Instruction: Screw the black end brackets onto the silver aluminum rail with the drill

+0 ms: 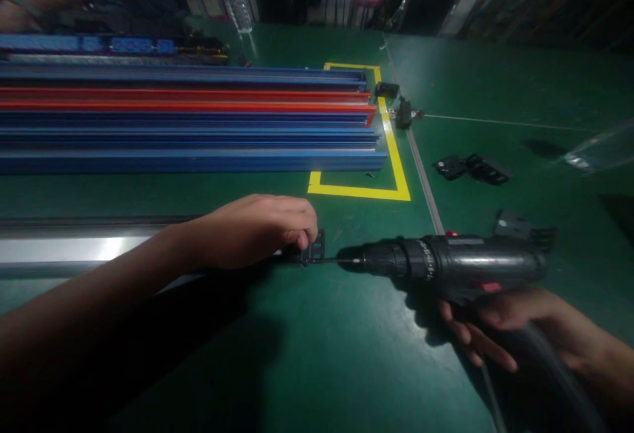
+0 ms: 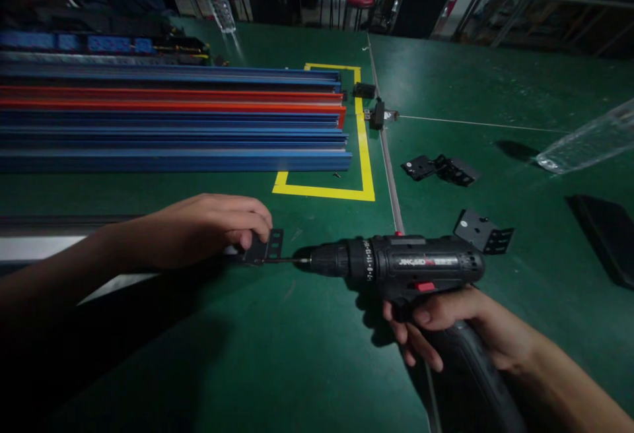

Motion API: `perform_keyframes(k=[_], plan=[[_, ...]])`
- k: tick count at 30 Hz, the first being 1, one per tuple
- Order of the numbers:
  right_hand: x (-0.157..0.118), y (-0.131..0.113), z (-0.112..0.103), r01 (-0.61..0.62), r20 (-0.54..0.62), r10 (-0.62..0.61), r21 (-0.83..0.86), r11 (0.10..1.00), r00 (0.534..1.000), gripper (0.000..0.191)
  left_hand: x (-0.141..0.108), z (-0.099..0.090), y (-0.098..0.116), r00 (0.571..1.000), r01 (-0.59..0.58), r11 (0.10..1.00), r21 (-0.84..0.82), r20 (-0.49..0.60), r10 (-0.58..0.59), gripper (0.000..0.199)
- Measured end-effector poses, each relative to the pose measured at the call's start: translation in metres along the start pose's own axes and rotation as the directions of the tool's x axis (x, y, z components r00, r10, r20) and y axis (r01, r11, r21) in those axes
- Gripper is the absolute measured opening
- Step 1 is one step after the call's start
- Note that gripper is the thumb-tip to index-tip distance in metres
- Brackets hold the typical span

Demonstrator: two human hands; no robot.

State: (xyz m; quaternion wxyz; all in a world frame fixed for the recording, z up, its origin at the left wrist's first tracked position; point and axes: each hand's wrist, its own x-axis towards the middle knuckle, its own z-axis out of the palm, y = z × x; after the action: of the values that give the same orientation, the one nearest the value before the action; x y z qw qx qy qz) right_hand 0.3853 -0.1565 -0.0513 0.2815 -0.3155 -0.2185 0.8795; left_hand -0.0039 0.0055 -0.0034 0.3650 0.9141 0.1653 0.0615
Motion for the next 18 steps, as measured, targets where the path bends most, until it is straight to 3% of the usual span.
perform_keyframes(k=[11, 18], plan=[[0.0003, -0.0068, 0.0087, -0.029, 0.002, 0.029, -0.004, 1.000, 1.000, 0.035, 0.0015, -0.0006, 0.0011, 1.000, -0.005, 0.998, 0.062, 0.003, 0.005, 0.024], [0.0017, -0.0065, 0.0067, -0.021, 0.002, 0.021, -0.042, 0.999, 1.000, 0.035, 0.0028, 0.0007, 0.0006, 0.999, 0.046, 0.990, 0.134, 0.018, -0.049, 0.026]])
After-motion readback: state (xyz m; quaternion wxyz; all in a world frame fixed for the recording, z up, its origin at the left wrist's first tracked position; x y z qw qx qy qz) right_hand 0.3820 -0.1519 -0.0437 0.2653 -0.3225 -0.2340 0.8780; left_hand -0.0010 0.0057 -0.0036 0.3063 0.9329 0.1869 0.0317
